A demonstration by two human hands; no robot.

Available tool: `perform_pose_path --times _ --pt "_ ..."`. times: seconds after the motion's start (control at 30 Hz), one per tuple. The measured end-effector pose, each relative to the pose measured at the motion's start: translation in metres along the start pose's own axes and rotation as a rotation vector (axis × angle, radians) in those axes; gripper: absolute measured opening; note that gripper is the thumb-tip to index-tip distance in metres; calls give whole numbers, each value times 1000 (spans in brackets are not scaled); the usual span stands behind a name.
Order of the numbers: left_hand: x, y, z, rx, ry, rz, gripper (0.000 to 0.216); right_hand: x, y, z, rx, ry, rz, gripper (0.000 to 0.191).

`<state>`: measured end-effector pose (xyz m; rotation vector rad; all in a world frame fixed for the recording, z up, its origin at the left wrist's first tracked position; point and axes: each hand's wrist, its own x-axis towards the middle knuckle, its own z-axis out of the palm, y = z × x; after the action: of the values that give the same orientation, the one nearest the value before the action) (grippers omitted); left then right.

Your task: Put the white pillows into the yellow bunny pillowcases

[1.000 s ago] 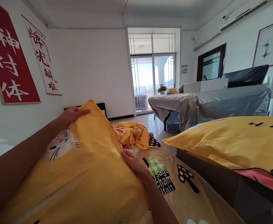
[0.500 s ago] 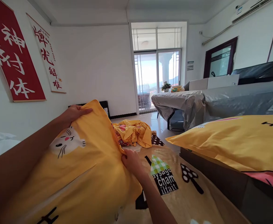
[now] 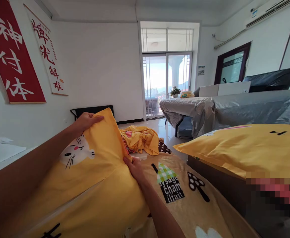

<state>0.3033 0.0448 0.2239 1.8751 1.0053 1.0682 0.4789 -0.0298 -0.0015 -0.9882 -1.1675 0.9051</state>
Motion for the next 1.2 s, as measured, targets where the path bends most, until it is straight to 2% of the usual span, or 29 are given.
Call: perform_pose_path --times 0.13,0.2,0.3,0.37,0.47,0.63,0.7,0.77,0.87,0.93,1.0,1.1,1.2 --pt "4 -2 -2 -8 -81 64 33 5 12 -2 -80 48 -84 50" --pt "7 -3 -1 125 -103 161 30 6 14 -2 -132 61 -120 49" --pt "11 -5 8 461 14 337 27 6 14 -3 -259 80 -178 49" --pt "14 -9 16 575 110 406 24 7 12 -8 -401 113 -227 48" --pt "17 -17 22 571 169 431 20 10 8 -22 -541 145 -279 48" --pt "24 -29 11 549 182 392 26 17 7 -47 -599 145 -303 50" --pt "28 -32 7 542 179 376 29 16 5 -50 -583 125 -287 50" --pt "31 -35 5 537 183 369 31 13 1 -47 -465 70 -234 46" --pt "36 -42 4 542 218 358 33 4 -6 -32 -198 -115 -58 44" --pt "40 -48 4 552 239 344 34 0 -6 -19 -160 -195 13 41" --pt "46 -55 3 565 242 324 35 0 1 -7 -295 -132 -21 31" --pt "50 -63 -1 576 244 300 32 7 19 6 -633 95 -80 9" --pt "35 -72 -2 608 239 324 35 14 39 10 -782 197 -51 9"
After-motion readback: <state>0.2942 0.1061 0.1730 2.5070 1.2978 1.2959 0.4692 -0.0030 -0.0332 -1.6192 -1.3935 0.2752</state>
